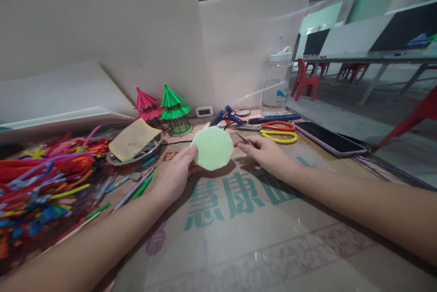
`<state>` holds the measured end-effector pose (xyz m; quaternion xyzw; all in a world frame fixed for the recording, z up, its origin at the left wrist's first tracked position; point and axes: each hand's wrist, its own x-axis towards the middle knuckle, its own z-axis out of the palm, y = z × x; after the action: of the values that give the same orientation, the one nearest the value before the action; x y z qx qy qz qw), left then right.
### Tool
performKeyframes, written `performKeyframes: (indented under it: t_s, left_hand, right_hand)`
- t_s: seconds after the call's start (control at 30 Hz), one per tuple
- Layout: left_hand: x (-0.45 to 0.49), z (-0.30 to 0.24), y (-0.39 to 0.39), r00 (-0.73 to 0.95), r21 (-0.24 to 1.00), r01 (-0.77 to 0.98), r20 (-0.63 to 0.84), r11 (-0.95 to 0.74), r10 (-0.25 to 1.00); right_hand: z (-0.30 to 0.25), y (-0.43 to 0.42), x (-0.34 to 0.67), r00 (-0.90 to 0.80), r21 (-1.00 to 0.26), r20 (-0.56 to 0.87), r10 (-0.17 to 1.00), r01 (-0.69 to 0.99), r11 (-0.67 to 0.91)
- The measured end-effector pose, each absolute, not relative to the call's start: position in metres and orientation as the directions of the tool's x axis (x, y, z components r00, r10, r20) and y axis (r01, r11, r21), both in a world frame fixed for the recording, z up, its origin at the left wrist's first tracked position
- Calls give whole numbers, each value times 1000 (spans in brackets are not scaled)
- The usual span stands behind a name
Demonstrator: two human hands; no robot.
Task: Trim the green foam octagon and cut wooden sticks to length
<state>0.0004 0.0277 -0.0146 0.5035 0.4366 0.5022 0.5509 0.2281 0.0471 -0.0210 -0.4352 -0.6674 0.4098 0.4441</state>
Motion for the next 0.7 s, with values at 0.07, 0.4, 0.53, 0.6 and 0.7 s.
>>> performKeyframes:
  t_s: [0.07, 0.4, 0.53, 0.6, 0.7]
  left_hand:
    - [1, -15, 27, 140, 994, -107, 29, -14, 990]
    - [3, -7, 20, 166, 974, 182, 107, -138, 980]
    - [5, -2, 15, 140, 918, 361, 123, -167, 982]
    - [6, -2, 14, 170, 916, 347, 150, -202, 974]
    - [7, -3, 13, 221, 908, 338, 181, -249, 958]
  right_hand:
    - [-21, 46, 228, -258, -944, 192, 947, 215, 250]
    - [-19, 40, 228, -328, -903, 283, 901, 227, 366]
    - [-17, 36, 227, -313, -858, 362, 878, 257, 445]
    - [-16, 33, 227, -300, -824, 412, 861, 280, 492]
    - [-14, 30, 228, -281, -777, 485, 828, 298, 555]
